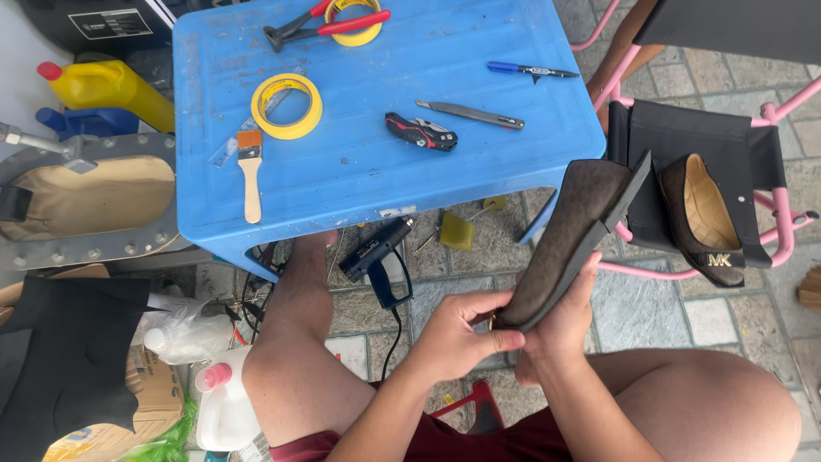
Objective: The person repairs a pair of black flats by attaching a new sole. They use a utility knife to trim the sole edges and a hot glue gun to apply adhesive to the shoe. The person presses the sole onto the shoe and trims the excess material.
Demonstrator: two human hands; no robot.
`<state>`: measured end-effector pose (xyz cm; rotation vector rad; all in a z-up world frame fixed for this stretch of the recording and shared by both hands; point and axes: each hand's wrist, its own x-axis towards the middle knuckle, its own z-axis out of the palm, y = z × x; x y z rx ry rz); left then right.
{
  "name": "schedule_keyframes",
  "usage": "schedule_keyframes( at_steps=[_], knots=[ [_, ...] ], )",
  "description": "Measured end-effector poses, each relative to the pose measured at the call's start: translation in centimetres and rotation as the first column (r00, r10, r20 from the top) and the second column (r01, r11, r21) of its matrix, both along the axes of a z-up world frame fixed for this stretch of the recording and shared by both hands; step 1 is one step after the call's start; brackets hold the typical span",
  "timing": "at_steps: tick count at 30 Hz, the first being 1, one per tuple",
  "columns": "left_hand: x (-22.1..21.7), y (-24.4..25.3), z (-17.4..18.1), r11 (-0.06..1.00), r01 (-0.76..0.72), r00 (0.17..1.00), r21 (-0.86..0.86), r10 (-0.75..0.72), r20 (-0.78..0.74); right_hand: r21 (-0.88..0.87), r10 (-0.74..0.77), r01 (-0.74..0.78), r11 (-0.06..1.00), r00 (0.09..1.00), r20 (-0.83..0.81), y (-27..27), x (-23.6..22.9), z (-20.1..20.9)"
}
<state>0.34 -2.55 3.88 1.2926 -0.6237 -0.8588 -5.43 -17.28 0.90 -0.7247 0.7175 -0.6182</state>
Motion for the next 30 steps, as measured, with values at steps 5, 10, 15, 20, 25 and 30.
schedule_keyframes(
  at_steps=[5,10,15,20,25,30],
  knots=[
    [-1.1,0.3,0.9,0.994,-0.066,0.97,-0.093,0.085,0.226,0.154,0.087,-0.132,0.979,0.959,0.271,-1.2,0.6,0.9],
    [-1.4,0.0,0.9,0.964,-0.112,0.965,-0.242,0.164,0.206,0.1,0.155,-0.238,0.966,0.845,0.511,-1.9,1.1,1.2],
    [-0.8,-0.5,0.9,0.975,-0.138,0.896,-0.174,0.198,0.397,0.198,0.086,-0.196,0.96,0.884,0.459,-1.8,1.5,1.1],
    [-0.3,-0.3,0.9,0.979,-0.039,0.85,-0.199,0.137,0.508,0.24,0.053,-0.199,0.95,0.862,0.504,-2.2,1.3,0.4],
    [0.3,-0.5,2.0,0.972,-0.012,0.804,-0.233,0.148,0.576,0.116,0.186,-0.364,0.924,0.695,0.695,-3.3,1.8,0.3],
    [0.6,0.5,3.5,0.964,0.049,0.797,-0.263,0.121,0.592,0.021,0.245,-0.572,0.82,0.385,0.89,-4.5,2.8,0.8]
  ],
)
